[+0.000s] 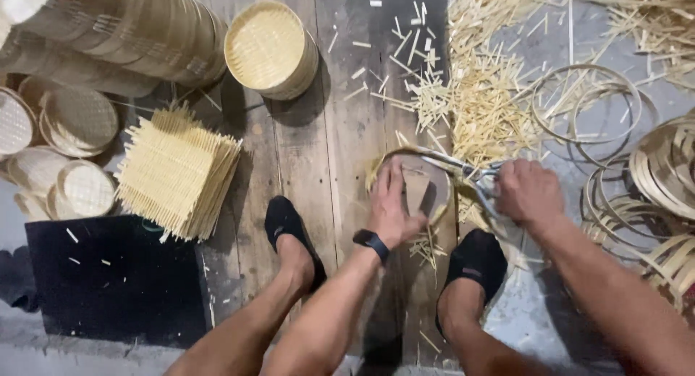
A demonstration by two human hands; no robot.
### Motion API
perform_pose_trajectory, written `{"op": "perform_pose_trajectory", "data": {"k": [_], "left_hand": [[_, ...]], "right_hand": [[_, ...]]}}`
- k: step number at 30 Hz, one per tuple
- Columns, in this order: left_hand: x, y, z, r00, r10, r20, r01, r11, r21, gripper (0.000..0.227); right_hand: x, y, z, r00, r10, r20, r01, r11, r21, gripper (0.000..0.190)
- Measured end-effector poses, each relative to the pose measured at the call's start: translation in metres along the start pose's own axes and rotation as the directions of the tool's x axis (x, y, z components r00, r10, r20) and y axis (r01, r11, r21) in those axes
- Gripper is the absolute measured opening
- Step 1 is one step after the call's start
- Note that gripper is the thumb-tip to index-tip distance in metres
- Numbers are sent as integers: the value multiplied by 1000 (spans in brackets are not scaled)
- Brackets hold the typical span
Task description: Assembling and finishing bamboo steamer baskets using strips, rings, and a wooden block.
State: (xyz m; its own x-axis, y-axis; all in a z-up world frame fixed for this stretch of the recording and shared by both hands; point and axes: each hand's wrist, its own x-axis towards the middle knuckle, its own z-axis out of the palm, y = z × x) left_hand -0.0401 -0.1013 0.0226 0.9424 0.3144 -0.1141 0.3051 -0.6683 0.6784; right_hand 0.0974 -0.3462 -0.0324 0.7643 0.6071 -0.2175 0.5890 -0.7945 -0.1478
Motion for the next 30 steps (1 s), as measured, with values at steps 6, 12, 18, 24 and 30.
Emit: {"op": "perform_pose_trajectory", "data": {"k": [6, 12, 18, 24, 30], "left_hand": [[4, 0, -6, 994, -100, 31, 101, 995, -20, 114], [2, -12, 6, 993, -42, -114, 25, 989, -146, 97], [6, 8, -14, 992, -72, 101, 92, 973, -212, 92], [4, -2, -17, 993, 7, 117, -10, 1000, 21, 97], [11, -7, -17, 981, 91, 174, -93, 996, 3, 99]], "right_hand": [[15, 14, 4, 899, 32, 436, -93, 989, 118, 22], [13, 12, -14, 924, -13, 383, -22, 996, 86, 48], [-3, -18, -28, 992, -12, 123, 24, 995, -95, 60], [-3, 14, -13, 929, 74, 362, -84, 996, 10, 42], [0, -18, -46, 990, -11, 141, 20, 998, -62, 64]]}}
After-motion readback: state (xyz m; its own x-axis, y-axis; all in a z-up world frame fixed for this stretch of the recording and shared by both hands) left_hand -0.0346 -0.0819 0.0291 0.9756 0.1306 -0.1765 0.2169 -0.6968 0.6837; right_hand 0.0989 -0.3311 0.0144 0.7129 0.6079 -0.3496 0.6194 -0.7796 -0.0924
